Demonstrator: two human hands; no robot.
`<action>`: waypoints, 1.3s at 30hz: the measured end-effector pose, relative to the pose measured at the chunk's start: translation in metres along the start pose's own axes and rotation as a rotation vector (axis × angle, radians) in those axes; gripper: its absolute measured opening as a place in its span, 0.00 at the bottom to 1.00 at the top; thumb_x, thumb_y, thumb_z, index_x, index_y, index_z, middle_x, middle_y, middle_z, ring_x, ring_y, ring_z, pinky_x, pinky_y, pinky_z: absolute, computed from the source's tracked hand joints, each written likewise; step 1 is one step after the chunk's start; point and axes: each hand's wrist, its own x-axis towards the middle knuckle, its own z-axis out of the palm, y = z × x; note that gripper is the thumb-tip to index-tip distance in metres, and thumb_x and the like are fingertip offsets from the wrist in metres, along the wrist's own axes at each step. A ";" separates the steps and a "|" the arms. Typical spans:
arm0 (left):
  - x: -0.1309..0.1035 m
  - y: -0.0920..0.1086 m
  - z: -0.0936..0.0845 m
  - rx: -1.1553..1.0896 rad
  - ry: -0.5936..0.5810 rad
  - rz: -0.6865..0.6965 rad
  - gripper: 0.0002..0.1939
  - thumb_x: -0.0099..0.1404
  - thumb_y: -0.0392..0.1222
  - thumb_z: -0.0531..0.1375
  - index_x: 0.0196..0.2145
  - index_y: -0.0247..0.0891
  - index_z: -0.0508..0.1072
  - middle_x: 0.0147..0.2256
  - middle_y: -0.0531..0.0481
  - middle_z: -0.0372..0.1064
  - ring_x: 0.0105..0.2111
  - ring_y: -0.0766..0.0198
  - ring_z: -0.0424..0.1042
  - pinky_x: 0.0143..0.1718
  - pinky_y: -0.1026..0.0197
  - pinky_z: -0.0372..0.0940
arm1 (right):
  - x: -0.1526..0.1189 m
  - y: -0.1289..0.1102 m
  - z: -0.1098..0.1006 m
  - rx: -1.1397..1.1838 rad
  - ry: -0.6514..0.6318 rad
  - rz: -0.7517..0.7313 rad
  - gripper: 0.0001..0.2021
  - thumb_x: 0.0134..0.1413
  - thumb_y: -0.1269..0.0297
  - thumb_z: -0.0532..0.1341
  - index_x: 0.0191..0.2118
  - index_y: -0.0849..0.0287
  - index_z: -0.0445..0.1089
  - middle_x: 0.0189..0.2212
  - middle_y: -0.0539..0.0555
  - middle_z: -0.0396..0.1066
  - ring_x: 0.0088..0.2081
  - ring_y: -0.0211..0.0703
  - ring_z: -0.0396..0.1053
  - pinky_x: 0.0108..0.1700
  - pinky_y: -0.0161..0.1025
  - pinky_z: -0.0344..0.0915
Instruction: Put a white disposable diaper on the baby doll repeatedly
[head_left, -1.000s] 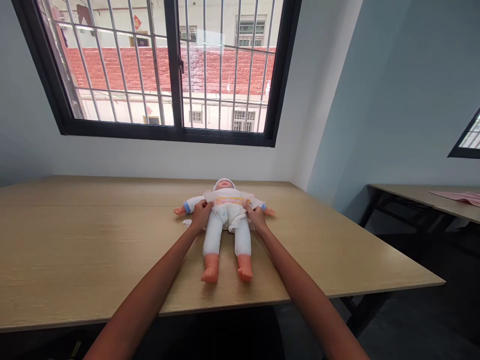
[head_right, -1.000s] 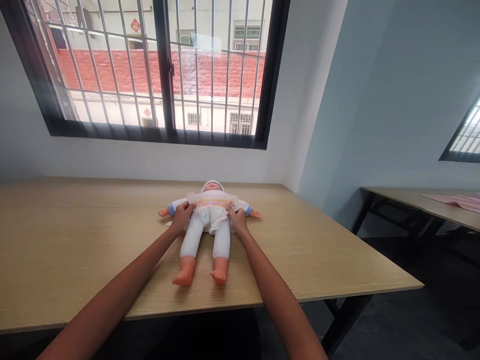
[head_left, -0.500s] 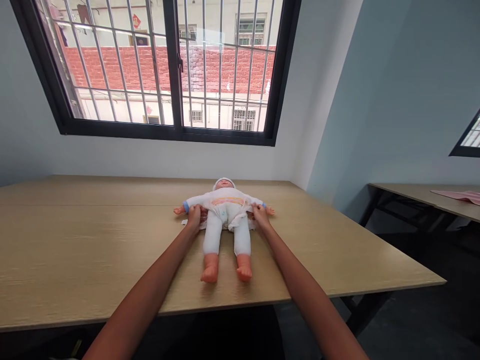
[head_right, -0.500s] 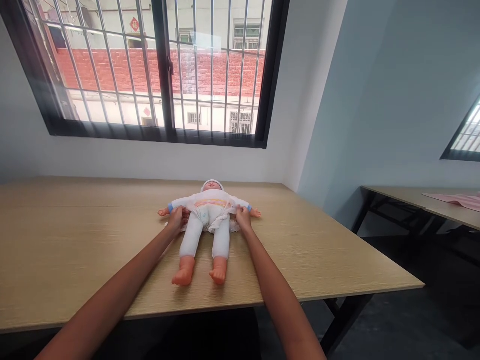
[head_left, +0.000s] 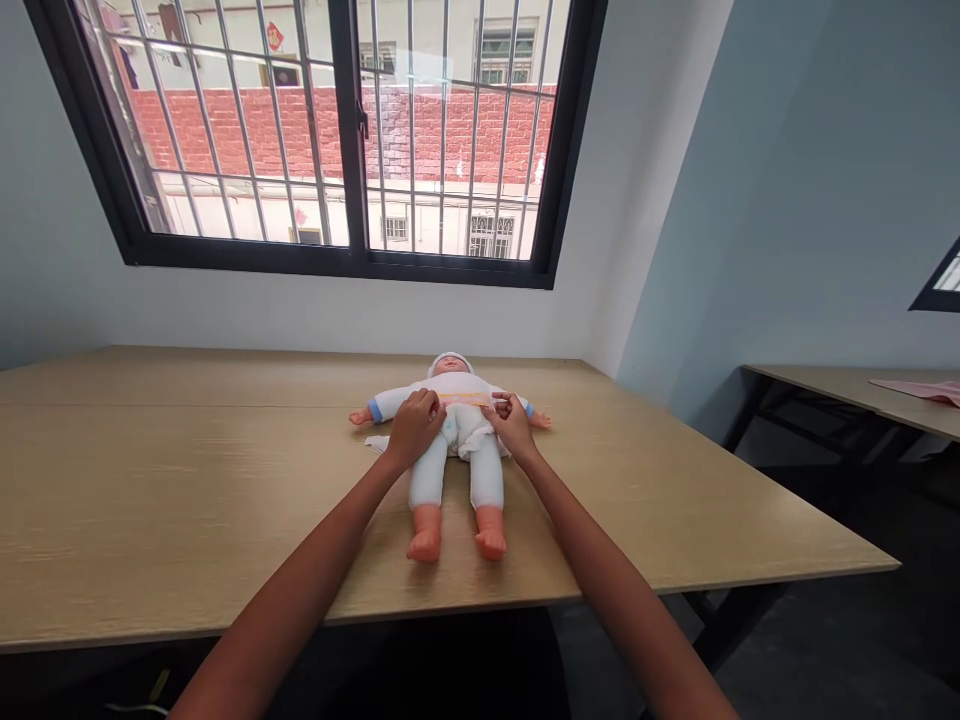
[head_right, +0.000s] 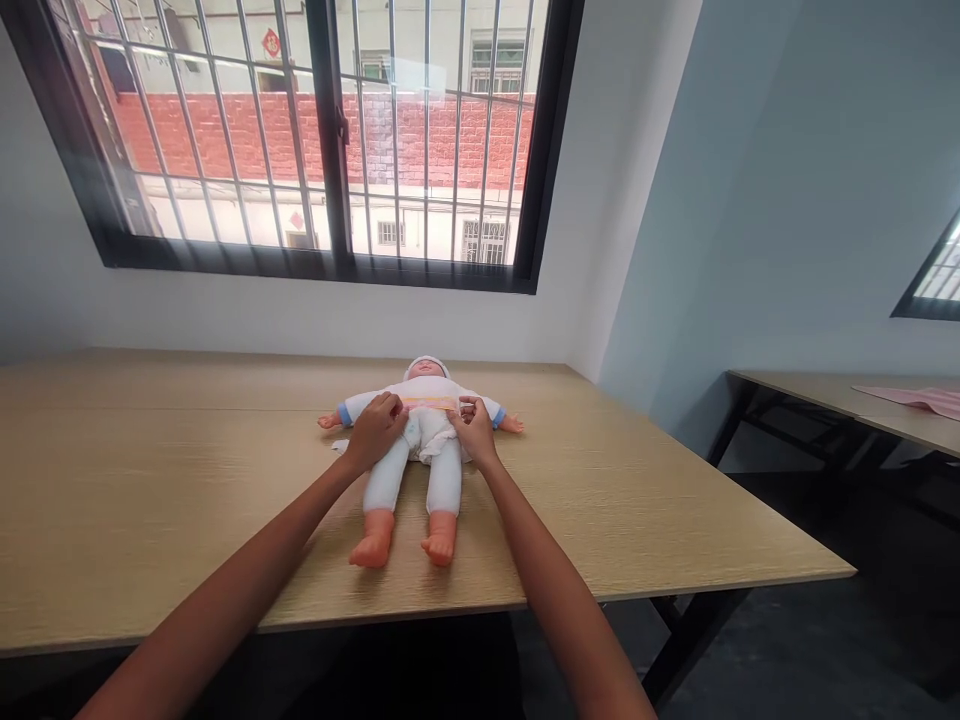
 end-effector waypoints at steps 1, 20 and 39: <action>0.000 -0.003 0.000 -0.017 0.005 -0.020 0.12 0.66 0.41 0.49 0.25 0.43 0.55 0.27 0.50 0.61 0.31 0.58 0.62 0.36 0.56 0.57 | 0.001 -0.001 -0.002 0.048 -0.041 0.015 0.25 0.39 0.51 0.68 0.42 0.58 0.65 0.31 0.51 0.69 0.35 0.41 0.69 0.37 0.38 0.67; -0.009 -0.040 0.009 -0.190 0.041 -0.275 0.17 0.65 0.48 0.48 0.20 0.42 0.60 0.21 0.48 0.64 0.25 0.58 0.61 0.30 0.57 0.51 | 0.011 0.026 -0.013 -0.134 0.086 0.144 0.08 0.41 0.62 0.63 0.28 0.56 0.64 0.27 0.52 0.72 0.33 0.44 0.70 0.38 0.42 0.68; 0.009 0.067 0.021 0.120 -0.258 0.320 0.10 0.69 0.41 0.51 0.39 0.41 0.72 0.45 0.48 0.72 0.54 0.56 0.64 0.59 0.45 0.54 | 0.014 -0.004 -0.061 -0.528 -0.599 0.447 0.17 0.28 0.68 0.75 0.23 0.60 0.66 0.16 0.43 0.64 0.19 0.32 0.59 0.21 0.30 0.53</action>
